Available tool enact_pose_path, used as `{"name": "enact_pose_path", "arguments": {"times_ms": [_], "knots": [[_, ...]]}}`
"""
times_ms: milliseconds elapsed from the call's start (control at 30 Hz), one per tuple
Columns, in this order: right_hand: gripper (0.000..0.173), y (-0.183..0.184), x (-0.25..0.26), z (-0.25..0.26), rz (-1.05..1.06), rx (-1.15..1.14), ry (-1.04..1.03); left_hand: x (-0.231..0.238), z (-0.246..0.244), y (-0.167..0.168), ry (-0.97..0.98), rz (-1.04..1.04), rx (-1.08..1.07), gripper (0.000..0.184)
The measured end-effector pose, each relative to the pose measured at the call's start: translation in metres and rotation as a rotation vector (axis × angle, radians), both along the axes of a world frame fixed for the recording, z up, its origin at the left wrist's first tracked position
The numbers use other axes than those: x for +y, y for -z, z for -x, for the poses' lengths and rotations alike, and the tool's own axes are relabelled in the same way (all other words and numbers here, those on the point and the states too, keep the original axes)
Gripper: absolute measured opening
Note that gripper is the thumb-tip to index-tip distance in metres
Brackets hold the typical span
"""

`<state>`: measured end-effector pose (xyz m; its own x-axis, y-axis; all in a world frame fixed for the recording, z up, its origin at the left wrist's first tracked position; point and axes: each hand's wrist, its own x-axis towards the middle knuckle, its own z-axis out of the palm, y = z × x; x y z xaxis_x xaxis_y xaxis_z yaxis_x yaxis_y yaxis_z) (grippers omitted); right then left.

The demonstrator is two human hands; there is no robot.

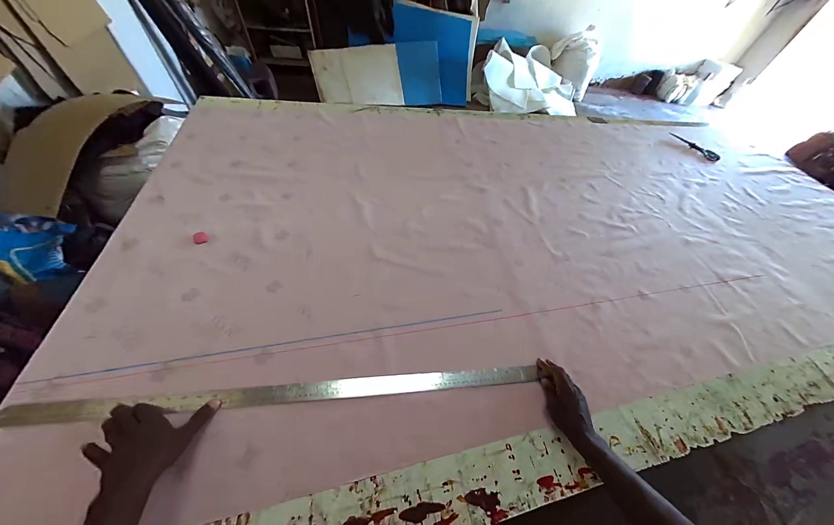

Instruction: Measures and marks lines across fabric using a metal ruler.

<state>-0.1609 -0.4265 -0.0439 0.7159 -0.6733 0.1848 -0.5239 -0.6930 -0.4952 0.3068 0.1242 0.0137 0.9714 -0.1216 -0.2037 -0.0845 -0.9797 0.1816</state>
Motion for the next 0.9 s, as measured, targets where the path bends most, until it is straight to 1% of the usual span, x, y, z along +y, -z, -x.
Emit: {"name": "enact_pose_path", "arguments": {"times_ms": [67,167,300,367,433,533,667,800,900], "knots": [[0.034,-0.001,-0.001,0.024,0.013,0.003,0.037,-0.001,0.039,0.003,0.010,0.033,-0.036,0.114],[0.033,-0.004,0.001,0.053,0.064,0.040,0.072,-0.004,0.079,0.031,0.066,0.102,-0.156,0.121],[0.035,-0.003,-0.004,0.104,0.121,0.118,0.161,-0.024,0.123,0.046,0.116,0.180,-0.230,0.119],[0.035,-0.014,-0.005,0.130,0.108,0.130,0.223,-0.042,0.137,0.051,0.140,0.184,-0.252,0.120],[0.032,-0.016,-0.012,0.165,0.120,0.102,0.276,-0.064,0.151,0.053,0.171,0.185,-0.245,0.120],[0.030,-0.005,-0.030,0.222,0.151,0.101,0.330,-0.103,0.172,0.051,0.235,0.150,-0.196,0.120],[0.030,-0.002,-0.056,0.287,0.107,0.077,0.365,-0.165,0.204,0.042,0.314,0.093,-0.128,0.116],[0.030,0.012,-0.101,0.356,0.025,0.047,0.329,-0.238,0.238,0.039,0.384,0.005,-0.083,0.110],[0.032,0.009,-0.131,0.402,-0.157,0.091,0.238,-0.289,0.263,0.020,0.404,-0.044,-0.023,0.096]]}}
